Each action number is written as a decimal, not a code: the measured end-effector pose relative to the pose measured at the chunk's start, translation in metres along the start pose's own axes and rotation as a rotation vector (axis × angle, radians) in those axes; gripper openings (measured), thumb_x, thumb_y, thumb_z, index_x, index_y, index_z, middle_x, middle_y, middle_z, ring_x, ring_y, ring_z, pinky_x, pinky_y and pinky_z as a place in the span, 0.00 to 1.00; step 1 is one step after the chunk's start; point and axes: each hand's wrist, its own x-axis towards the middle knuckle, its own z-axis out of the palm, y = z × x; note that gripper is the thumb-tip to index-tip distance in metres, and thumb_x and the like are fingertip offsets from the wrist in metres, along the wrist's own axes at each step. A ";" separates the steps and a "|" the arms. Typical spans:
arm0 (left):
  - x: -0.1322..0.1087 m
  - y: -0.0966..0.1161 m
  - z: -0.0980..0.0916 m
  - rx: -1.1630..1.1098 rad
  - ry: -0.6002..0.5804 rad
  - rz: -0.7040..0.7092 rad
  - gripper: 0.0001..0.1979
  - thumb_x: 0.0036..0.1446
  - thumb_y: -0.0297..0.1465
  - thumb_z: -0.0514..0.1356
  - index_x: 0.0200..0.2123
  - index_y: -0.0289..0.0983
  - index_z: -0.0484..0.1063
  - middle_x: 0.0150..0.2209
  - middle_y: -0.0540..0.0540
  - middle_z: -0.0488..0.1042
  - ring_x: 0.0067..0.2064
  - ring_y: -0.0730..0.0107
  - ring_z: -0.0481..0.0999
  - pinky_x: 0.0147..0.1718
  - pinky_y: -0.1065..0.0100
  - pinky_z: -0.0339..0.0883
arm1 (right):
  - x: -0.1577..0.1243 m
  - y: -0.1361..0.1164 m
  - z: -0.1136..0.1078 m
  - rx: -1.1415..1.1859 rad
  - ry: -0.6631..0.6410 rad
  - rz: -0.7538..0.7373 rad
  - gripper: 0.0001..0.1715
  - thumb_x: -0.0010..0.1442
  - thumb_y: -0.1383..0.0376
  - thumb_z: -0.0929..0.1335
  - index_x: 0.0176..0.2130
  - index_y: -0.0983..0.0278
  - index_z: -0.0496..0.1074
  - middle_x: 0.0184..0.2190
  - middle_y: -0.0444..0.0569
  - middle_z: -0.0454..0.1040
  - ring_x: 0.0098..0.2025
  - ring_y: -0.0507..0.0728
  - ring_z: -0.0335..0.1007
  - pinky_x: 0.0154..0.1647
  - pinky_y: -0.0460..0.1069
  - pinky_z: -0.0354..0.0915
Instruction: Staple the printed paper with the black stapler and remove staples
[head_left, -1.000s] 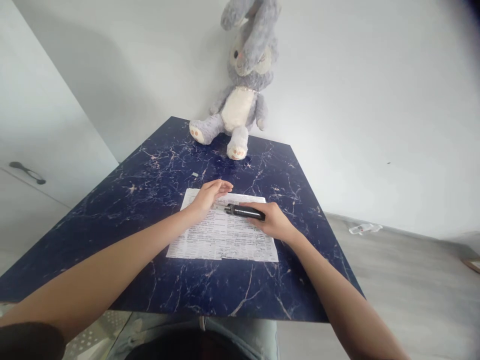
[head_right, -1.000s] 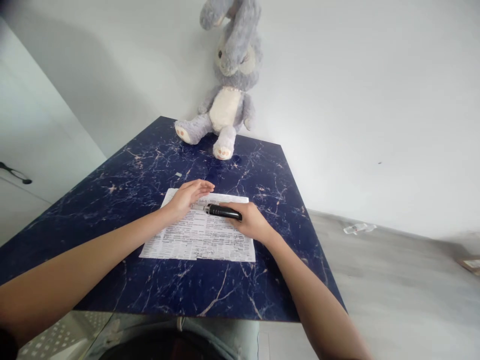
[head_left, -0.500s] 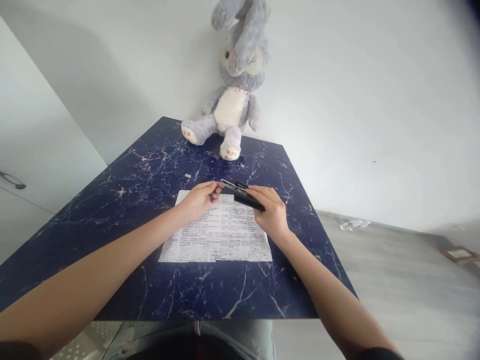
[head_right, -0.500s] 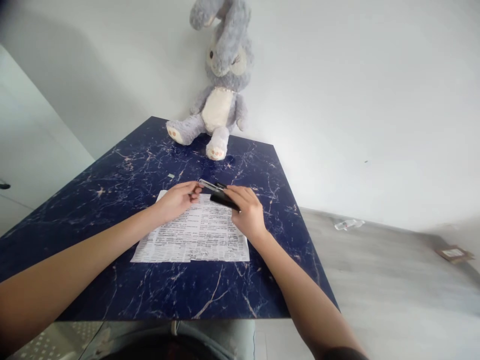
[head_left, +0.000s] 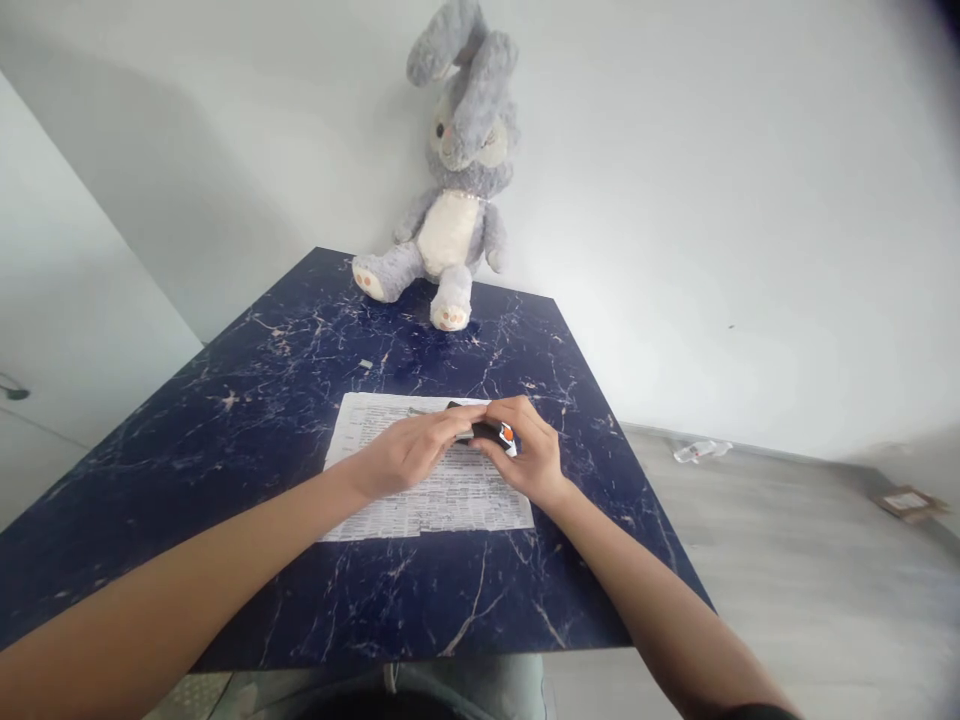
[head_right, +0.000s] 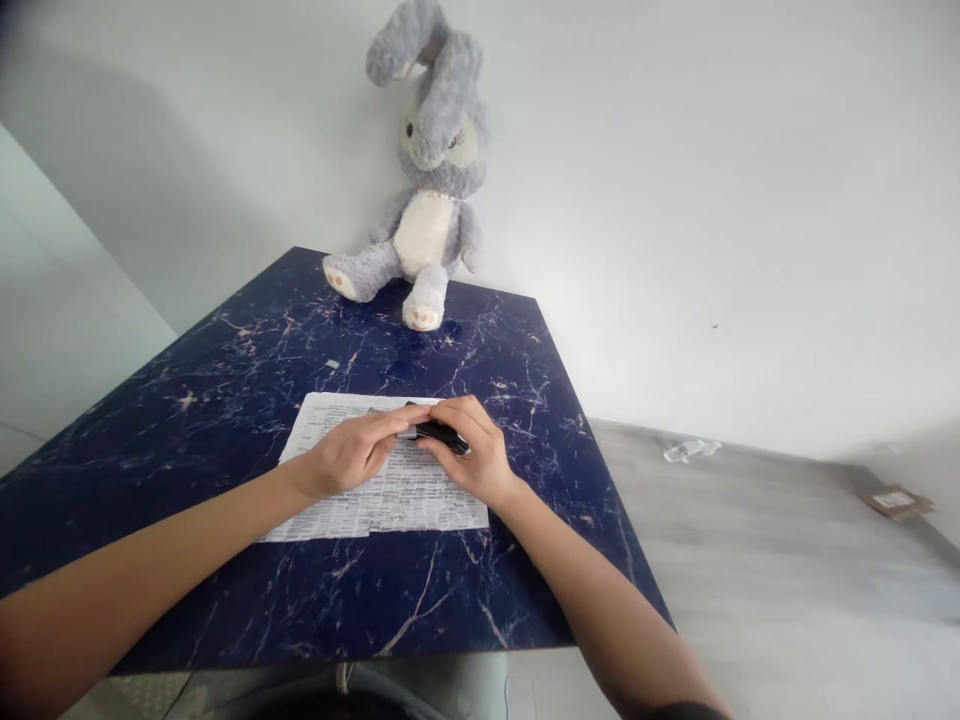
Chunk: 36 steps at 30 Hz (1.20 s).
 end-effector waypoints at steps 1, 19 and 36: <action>-0.002 0.000 0.001 0.019 0.006 0.003 0.18 0.69 0.26 0.58 0.60 0.42 0.70 0.63 0.42 0.73 0.64 0.56 0.74 0.62 0.48 0.73 | 0.000 -0.002 0.001 0.054 0.004 0.010 0.16 0.64 0.62 0.75 0.52 0.57 0.75 0.43 0.51 0.78 0.43 0.61 0.75 0.45 0.58 0.74; 0.000 -0.001 -0.002 0.193 -0.014 -0.005 0.11 0.66 0.29 0.64 0.51 0.46 0.79 0.56 0.48 0.80 0.56 0.58 0.81 0.55 0.51 0.80 | -0.002 -0.002 0.005 0.092 0.014 0.052 0.06 0.68 0.64 0.71 0.43 0.56 0.81 0.39 0.49 0.83 0.39 0.60 0.80 0.42 0.58 0.77; -0.002 -0.067 -0.062 0.853 0.137 -0.560 0.24 0.62 0.22 0.53 0.60 0.28 0.73 0.67 0.29 0.65 0.69 0.41 0.63 0.66 0.43 0.59 | -0.011 0.129 -0.066 -0.505 0.088 0.717 0.13 0.58 0.57 0.72 0.30 0.62 0.82 0.35 0.53 0.83 0.36 0.62 0.77 0.45 0.55 0.70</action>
